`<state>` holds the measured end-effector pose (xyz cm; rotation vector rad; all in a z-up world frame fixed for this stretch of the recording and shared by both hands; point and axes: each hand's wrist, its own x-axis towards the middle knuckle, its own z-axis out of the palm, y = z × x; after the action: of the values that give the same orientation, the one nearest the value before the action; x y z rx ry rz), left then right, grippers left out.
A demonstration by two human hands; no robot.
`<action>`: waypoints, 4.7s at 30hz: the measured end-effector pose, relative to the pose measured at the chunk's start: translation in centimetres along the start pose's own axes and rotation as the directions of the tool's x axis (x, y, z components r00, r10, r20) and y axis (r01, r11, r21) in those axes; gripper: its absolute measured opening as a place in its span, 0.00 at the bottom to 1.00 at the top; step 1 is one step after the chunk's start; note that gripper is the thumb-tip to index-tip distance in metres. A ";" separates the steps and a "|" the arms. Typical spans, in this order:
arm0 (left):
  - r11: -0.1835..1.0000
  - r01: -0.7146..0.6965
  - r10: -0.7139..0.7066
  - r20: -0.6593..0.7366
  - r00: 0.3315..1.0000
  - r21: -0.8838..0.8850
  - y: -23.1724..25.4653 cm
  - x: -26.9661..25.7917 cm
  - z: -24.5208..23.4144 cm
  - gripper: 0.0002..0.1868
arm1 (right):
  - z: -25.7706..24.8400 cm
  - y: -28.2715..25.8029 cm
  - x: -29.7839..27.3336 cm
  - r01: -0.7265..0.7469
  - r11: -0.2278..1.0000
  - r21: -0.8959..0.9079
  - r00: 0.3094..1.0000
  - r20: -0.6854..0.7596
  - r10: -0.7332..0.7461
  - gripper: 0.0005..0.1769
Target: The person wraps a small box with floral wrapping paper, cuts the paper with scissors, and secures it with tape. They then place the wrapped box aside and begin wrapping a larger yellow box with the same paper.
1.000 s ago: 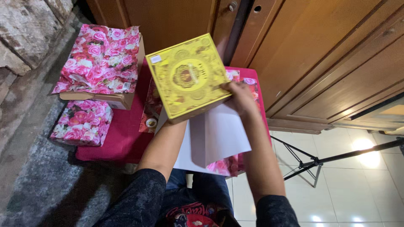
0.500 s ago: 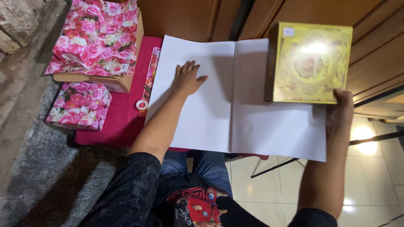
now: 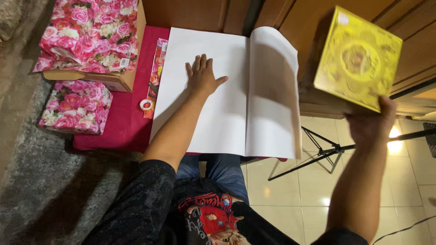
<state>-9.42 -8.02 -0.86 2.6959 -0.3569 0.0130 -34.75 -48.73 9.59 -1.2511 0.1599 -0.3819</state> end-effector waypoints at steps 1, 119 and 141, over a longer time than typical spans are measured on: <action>1.000 0.020 -0.020 -0.003 1.000 -0.008 0.2 0.0 0.4 0.53 | 2.4 0.2 0.0 -0.020 1.000 -0.013 1.000 -0.015 0.020 0.35; -0.234 -0.145 -0.072 -0.132 0.989 -0.961 -15.4 4.2 4.9 0.11 | 24.6 18.1 7.9 0.179 0.321 -0.930 0.982 0.188 -0.001 0.45; 0.151 0.018 -0.242 -0.019 0.970 -0.988 -20.0 7.8 4.7 0.14 | 21.5 12.8 11.3 0.061 0.628 -0.776 0.846 0.374 0.381 0.47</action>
<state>2.90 5.74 -12.78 1.3019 0.0046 -0.0291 -14.84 -30.31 5.20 -2.1396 -0.0354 0.2534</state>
